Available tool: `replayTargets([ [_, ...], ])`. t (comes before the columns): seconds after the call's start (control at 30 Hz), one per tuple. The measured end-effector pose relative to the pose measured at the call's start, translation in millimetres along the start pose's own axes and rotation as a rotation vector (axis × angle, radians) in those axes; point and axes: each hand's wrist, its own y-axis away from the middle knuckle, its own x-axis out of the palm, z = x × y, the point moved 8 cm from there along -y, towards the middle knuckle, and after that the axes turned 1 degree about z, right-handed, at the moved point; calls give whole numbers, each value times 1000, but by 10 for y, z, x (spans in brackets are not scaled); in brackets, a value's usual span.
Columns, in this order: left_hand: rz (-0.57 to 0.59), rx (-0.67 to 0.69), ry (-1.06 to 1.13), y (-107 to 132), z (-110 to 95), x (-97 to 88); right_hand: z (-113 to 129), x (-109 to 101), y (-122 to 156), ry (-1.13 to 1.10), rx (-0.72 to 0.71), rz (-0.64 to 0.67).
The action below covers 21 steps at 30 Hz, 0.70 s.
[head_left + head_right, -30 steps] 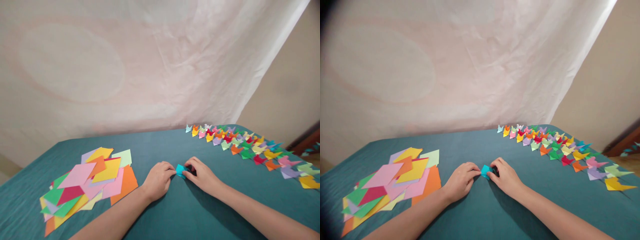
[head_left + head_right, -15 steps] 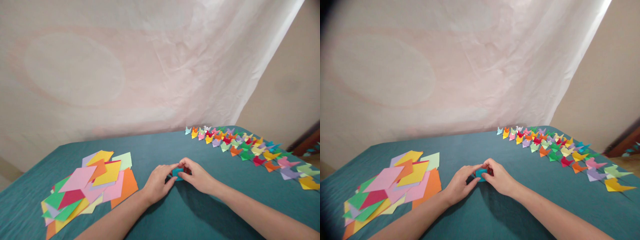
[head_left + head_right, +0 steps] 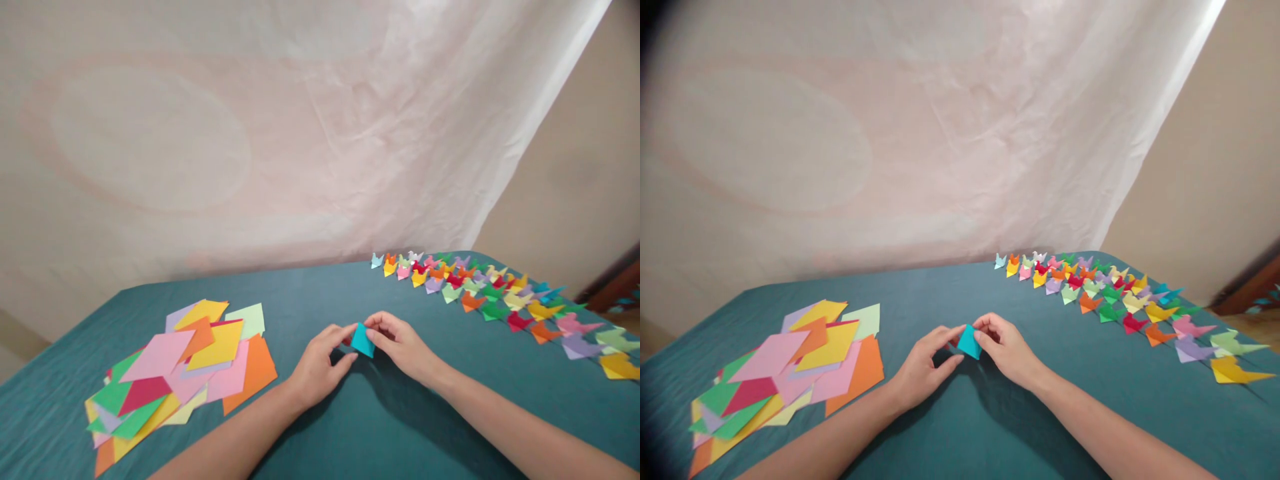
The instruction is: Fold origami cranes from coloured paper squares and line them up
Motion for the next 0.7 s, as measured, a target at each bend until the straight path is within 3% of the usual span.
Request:
replayTargets([
  [0.27,75,124,-206,32,-69,77,-32,59,-36,258,-41,93],
  [0.7,192,161,-319,31,-66,179,16,161,-44,622,-237,120],
])
